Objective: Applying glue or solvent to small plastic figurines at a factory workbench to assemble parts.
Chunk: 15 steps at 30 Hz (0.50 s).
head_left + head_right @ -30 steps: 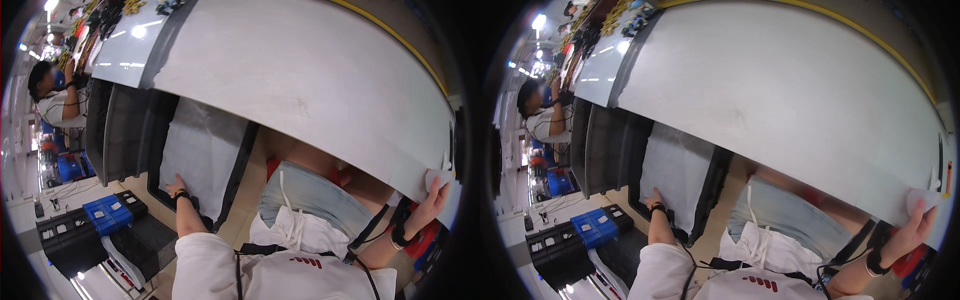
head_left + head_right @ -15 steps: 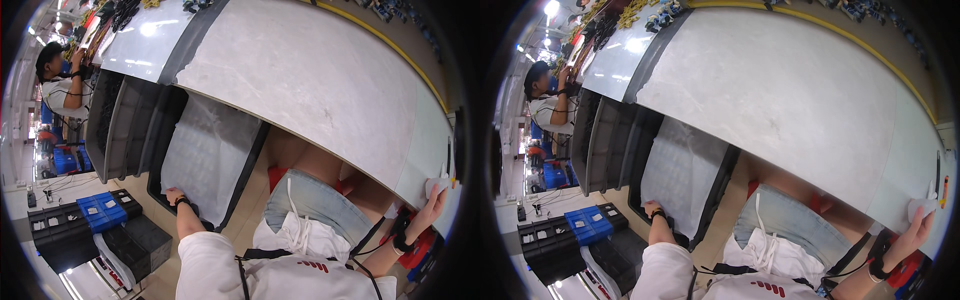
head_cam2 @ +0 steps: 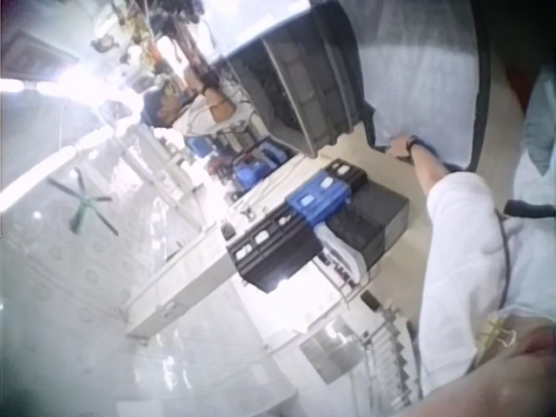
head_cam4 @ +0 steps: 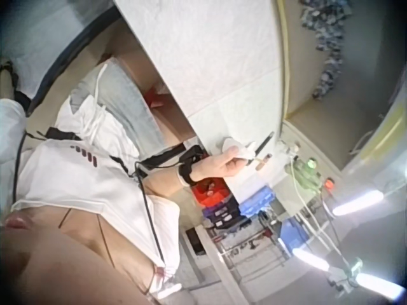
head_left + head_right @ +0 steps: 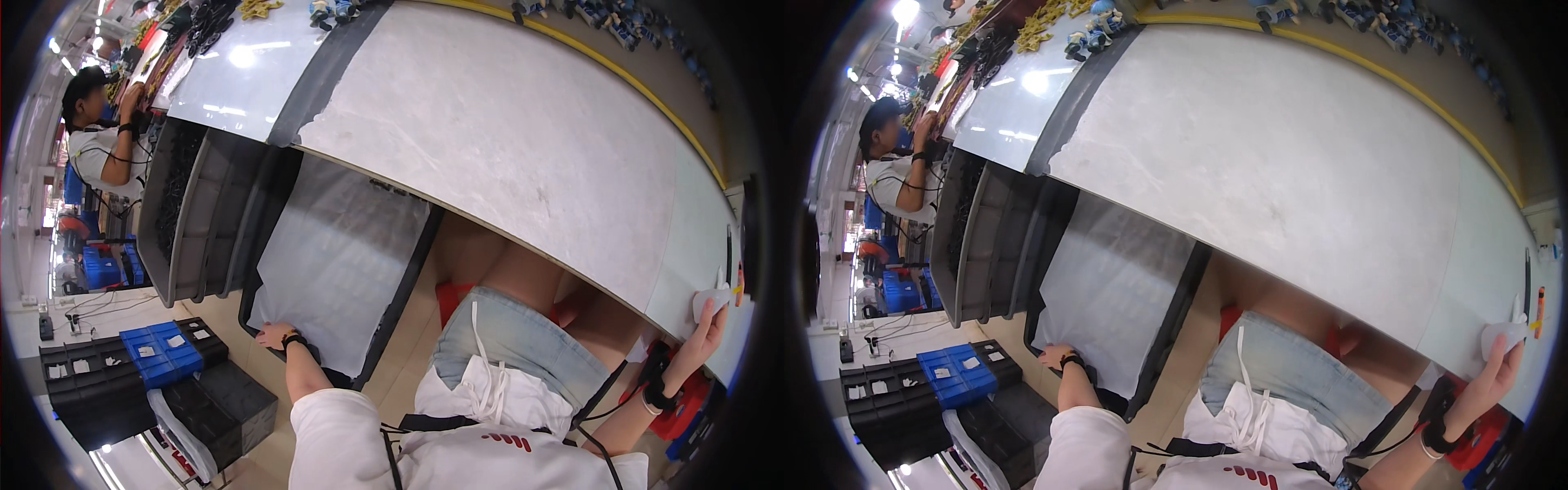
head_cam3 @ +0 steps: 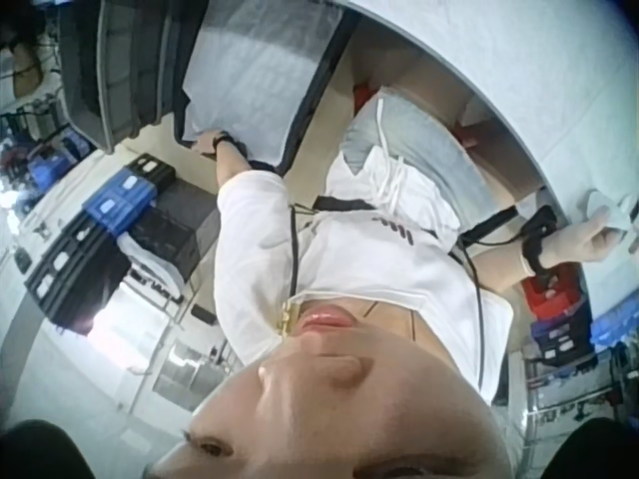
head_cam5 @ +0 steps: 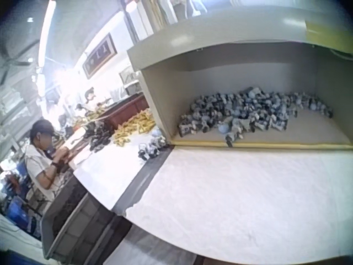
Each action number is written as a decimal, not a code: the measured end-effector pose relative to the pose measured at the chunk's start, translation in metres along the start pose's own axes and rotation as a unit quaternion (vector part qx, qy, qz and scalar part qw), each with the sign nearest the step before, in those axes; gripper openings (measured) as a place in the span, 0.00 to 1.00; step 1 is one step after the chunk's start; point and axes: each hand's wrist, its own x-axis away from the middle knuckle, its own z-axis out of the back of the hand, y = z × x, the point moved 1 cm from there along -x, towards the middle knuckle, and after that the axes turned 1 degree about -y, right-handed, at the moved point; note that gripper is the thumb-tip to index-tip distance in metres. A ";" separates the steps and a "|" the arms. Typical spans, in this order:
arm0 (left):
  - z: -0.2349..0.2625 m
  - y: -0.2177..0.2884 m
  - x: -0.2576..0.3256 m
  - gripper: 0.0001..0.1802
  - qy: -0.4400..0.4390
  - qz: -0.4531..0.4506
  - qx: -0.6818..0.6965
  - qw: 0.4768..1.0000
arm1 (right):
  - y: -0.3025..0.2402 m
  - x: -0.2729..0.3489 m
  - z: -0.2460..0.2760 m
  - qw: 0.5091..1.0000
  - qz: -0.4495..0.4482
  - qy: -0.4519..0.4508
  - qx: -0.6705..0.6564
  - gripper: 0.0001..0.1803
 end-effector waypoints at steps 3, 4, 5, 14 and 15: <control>-0.003 0.018 -0.006 0.14 0.101 -0.063 0.063 0.991 | -0.006 0.000 -0.009 1.000 -0.002 0.014 0.009 0.19; -0.001 0.026 -0.010 0.17 0.127 -0.147 0.121 0.973 | -0.005 -0.001 -0.011 1.000 0.001 0.012 0.002 0.19; 0.003 0.031 -0.011 0.17 0.135 -0.137 0.120 0.974 | -0.001 0.000 -0.014 1.000 -0.005 0.009 0.008 0.19; -0.035 0.040 0.005 0.34 -0.260 -0.010 0.061 0.964 | 0.035 -0.001 0.010 0.999 -0.012 0.013 -0.037 0.23; -0.044 0.034 0.003 0.34 -0.288 0.004 0.081 0.954 | 0.040 -0.002 0.013 1.000 -0.016 0.007 -0.022 0.23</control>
